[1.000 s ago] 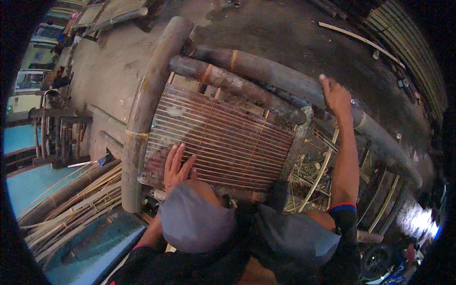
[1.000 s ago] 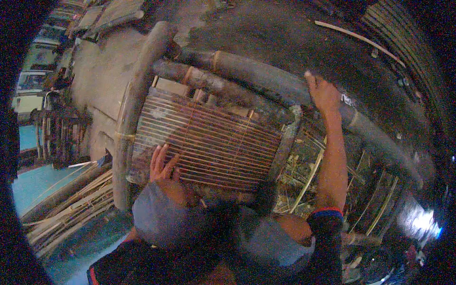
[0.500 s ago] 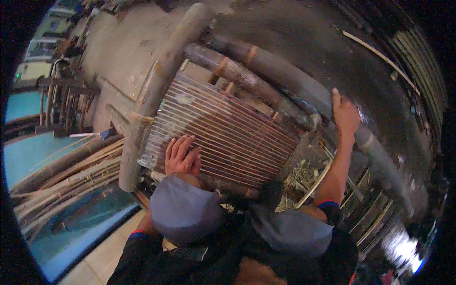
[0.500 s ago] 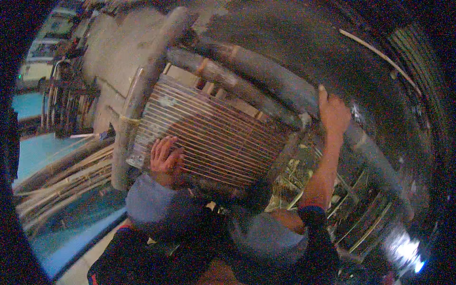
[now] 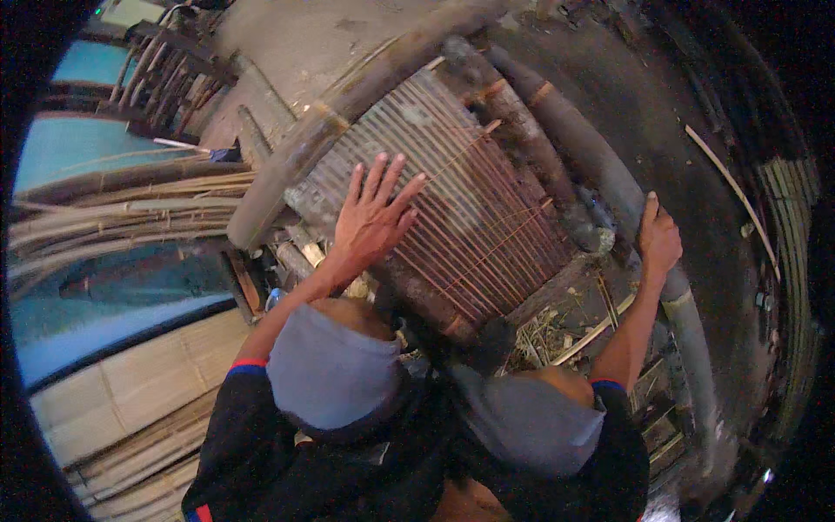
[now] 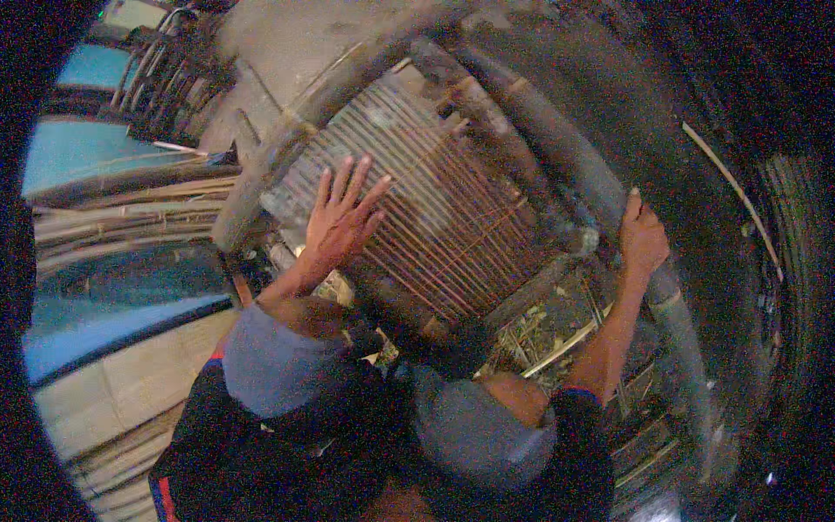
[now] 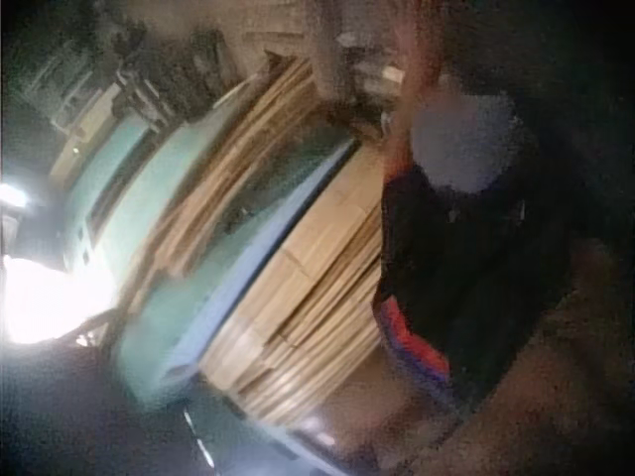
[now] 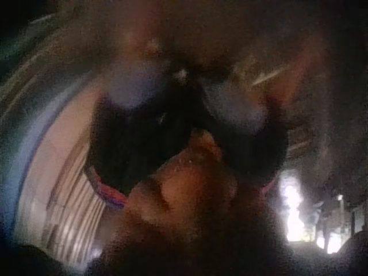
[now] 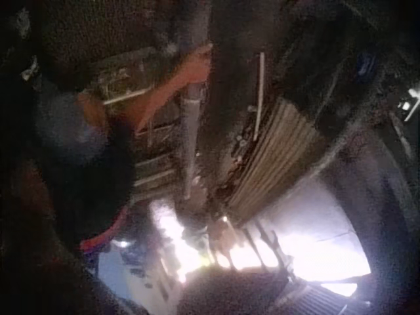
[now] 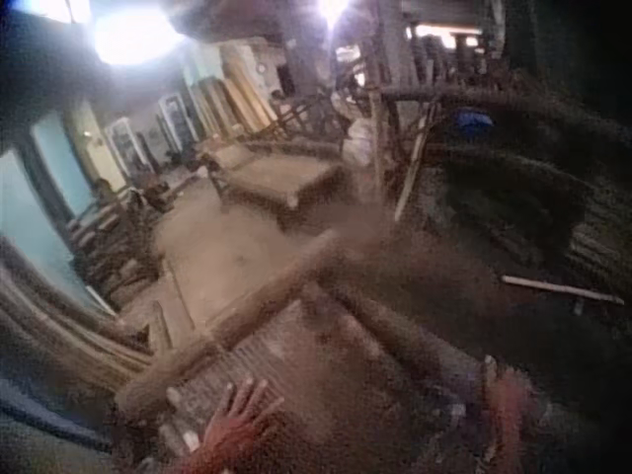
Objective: The person weaves thin bamboo strips into a rectangular basket frame using both hands. They interlace the strips through the existing grid, occasionally adjusting the tension and position of the strips to maintain alignment.
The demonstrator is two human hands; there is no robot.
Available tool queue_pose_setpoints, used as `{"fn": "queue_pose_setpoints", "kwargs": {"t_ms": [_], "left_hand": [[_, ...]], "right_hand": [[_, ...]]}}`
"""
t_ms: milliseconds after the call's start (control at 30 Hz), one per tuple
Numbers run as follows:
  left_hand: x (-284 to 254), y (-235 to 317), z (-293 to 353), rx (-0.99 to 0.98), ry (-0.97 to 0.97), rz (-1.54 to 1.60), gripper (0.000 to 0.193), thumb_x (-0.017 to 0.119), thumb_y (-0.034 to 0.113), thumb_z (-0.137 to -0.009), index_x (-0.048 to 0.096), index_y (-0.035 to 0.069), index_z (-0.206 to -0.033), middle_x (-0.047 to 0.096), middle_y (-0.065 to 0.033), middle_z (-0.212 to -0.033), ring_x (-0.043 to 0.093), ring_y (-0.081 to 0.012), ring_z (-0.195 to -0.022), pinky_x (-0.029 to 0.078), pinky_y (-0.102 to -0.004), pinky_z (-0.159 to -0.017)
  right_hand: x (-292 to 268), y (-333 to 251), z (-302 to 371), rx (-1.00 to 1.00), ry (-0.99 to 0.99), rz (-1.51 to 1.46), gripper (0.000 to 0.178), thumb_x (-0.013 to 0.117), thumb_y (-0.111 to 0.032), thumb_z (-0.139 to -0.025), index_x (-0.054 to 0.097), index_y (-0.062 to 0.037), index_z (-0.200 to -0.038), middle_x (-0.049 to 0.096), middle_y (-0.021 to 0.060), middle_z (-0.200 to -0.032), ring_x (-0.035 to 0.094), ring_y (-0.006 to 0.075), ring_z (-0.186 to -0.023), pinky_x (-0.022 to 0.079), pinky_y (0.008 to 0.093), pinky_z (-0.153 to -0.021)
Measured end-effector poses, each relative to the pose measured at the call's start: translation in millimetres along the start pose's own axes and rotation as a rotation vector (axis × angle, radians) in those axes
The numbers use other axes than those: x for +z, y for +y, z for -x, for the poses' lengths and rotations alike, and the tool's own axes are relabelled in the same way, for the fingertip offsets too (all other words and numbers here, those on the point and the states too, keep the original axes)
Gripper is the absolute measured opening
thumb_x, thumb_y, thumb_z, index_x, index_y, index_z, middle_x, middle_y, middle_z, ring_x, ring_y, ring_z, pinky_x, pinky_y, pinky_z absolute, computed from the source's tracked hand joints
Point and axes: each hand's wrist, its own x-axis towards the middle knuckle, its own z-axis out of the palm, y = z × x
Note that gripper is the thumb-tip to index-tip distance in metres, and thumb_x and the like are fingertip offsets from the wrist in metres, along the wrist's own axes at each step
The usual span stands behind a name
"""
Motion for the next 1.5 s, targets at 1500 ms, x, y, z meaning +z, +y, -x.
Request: {"fn": "queue_pose_setpoints", "kwargs": {"t_ms": [1500], "left_hand": [[-26,-185,162,-0.460,0.152,0.063,0.078,0.065,0.049,-0.090,0.028,0.027,-0.155,0.047,-0.0265,-0.139,0.050,-0.0539,-0.120,0.045,-0.0610,-0.102]], "right_hand": [[114,157,-165,-0.884,0.041,0.083,0.054,0.041,-0.037,-0.107,0.049,0.0050,-0.140,0.053,0.0263,-0.141,0.058,0.0436,-0.118,0.047,0.0495,-0.099]]}}
